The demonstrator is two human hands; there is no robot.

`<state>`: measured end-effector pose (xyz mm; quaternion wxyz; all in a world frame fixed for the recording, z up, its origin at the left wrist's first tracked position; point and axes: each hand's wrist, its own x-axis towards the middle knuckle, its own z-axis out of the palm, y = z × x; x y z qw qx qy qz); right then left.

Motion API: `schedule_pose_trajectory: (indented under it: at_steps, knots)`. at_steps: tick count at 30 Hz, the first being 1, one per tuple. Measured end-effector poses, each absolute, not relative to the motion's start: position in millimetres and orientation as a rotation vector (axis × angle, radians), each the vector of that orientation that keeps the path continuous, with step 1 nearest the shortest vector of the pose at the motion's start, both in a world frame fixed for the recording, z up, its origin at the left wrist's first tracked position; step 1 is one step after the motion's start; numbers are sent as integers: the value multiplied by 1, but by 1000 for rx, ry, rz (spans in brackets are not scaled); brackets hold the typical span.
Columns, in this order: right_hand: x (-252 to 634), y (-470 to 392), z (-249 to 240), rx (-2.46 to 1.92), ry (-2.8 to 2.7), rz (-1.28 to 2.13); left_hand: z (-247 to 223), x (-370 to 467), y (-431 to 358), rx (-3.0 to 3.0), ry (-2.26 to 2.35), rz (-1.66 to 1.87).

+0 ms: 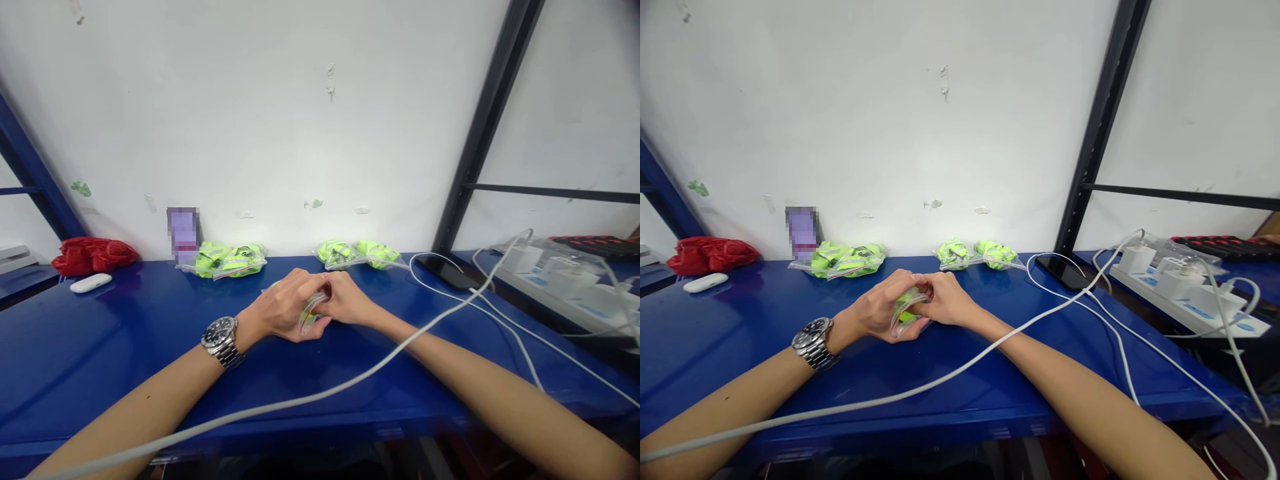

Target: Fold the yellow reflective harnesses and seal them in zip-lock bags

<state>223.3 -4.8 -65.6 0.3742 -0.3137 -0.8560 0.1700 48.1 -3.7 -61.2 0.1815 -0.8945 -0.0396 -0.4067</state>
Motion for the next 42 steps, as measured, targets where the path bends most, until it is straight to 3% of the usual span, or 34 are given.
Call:
schedule_pose_trajectory:
  at_steps: [12, 21, 32, 39, 42]
  knots:
    - [237, 4, -56, -841, -2180, 372, -49, 40, -2, -2469, -275, -1159]
    - [252, -3, -37, -702, -1989, 593, -21, 9, 6, -2315, -443, -1060]
    - [274, -5, -12, -657, -2363, -11, 1, -6, 5, -2605, -802, -815]
    - [272, -19, -1, -1051, -2294, -581, 22, -19, 1, -2529, -846, -846]
    - [270, -14, -3, -1058, -2246, -494, 26, -18, -1, -2505, -841, -906]
